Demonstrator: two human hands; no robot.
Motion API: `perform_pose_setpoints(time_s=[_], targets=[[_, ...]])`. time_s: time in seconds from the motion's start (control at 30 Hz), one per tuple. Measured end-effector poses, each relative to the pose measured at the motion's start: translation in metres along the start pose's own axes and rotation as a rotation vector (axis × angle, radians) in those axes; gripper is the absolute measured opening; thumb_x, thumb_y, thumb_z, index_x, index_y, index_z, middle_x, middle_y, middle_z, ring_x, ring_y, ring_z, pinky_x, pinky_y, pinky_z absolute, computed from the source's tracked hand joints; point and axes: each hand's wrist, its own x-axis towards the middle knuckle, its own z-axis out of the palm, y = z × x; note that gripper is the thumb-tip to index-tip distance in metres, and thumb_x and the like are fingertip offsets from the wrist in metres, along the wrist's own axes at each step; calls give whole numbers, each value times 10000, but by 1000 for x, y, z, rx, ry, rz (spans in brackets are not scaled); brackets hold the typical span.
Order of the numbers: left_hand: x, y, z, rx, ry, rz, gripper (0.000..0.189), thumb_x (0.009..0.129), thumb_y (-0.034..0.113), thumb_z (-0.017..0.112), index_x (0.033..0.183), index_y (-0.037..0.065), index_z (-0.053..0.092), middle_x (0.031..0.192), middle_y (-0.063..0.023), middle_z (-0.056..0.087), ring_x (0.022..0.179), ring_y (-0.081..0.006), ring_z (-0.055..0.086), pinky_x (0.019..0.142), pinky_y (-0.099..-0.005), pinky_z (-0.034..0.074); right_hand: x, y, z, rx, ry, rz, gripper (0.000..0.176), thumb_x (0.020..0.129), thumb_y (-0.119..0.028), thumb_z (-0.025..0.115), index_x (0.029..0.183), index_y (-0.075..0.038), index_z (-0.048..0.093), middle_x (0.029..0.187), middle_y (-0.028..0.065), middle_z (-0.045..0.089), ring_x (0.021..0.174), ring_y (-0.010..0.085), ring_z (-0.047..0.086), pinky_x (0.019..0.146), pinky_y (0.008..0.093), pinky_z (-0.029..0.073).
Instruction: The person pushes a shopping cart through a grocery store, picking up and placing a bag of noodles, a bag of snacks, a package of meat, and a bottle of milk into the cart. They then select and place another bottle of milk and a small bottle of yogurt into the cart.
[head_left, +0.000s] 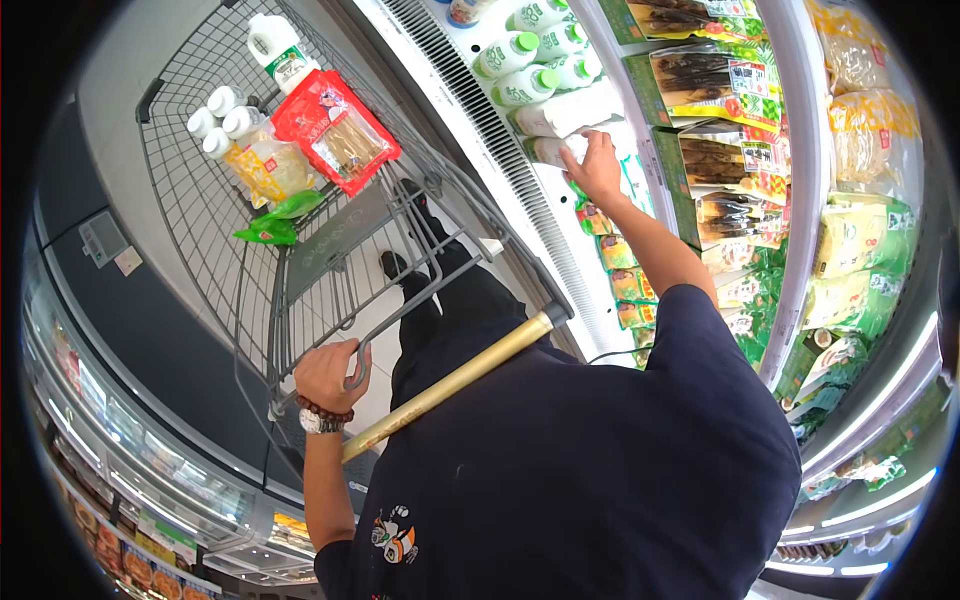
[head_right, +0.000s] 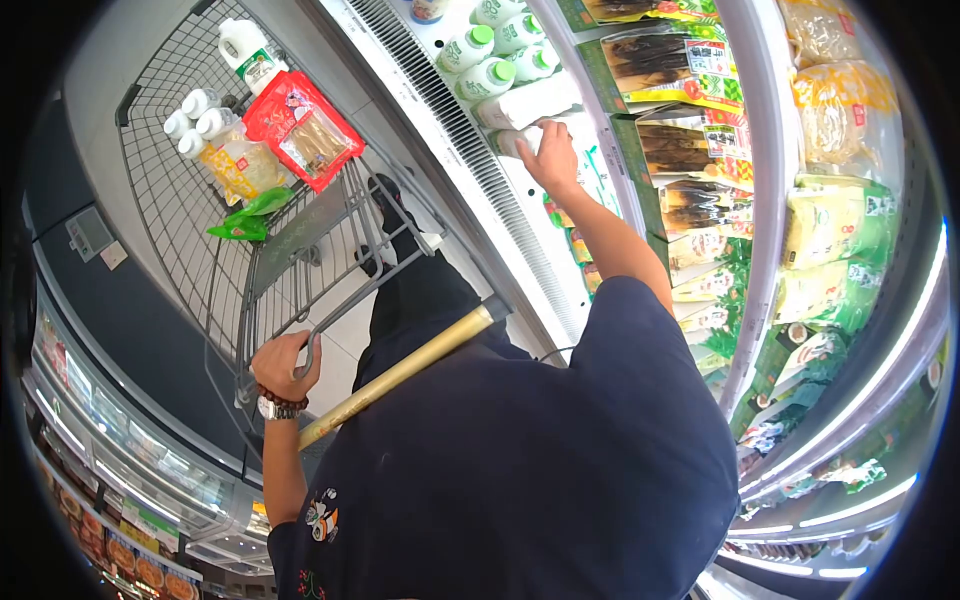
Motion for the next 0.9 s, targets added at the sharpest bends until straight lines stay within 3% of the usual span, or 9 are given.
perform_pose_setpoints(time_s=[0.1, 0.3, 0.5, 0.7, 0.9], targets=[[0, 2, 0, -5, 14, -3, 189, 745, 75, 807, 861, 59, 658, 674, -70, 636, 558, -250, 604, 519, -341, 440, -13, 16, 7, -31, -174, 117, 428, 865, -311, 731, 1145, -40, 553, 1082, 197, 593, 969, 406, 626, 811, 493, 515], [1, 1, -2, 1, 22, 10, 181, 752, 74, 808, 858, 55, 662, 698, -75, 654, 567, -257, 616, 517, -343, 443, -5, 30, 13, -45, -228, -86, 290, 894, -249, 688, 1024, -47, 525, 1023, 175, 596, 942, 395, 636, 761, 507, 523], [-9, 6, -1, 0, 36, 9, 174, 752, 76, 809, 854, 52, 670, 711, -81, 666, 581, -264, 631, 529, -339, 465, -12, 37, 16, -94, -193, -295, 269, 884, -218, 680, 990, -43, 506, 992, 159, 598, 887, 402, 644, 760, 509, 530], [-5, 6, 2, 4, 35, 8, 169, 745, 76, 814, 836, 52, 674, 708, -84, 671, 585, -266, 641, 532, -338, 478, -9, 46, 12, -30, -232, -169, 299, 874, -256, 709, 1035, -60, 551, 1037, 130, 619, 838, 388, 654, 741, 481, 529], [-1, 5, 0, 3, 46, 0, 171, 736, 77, 818, 827, 57, 675, 711, -81, 674, 588, -266, 644, 533, -340, 480, -8, 35, 10, -40, -237, -93, 357, 867, -302, 724, 1067, -62, 549, 1032, 154, 590, 900, 396, 647, 757, 489, 539]])
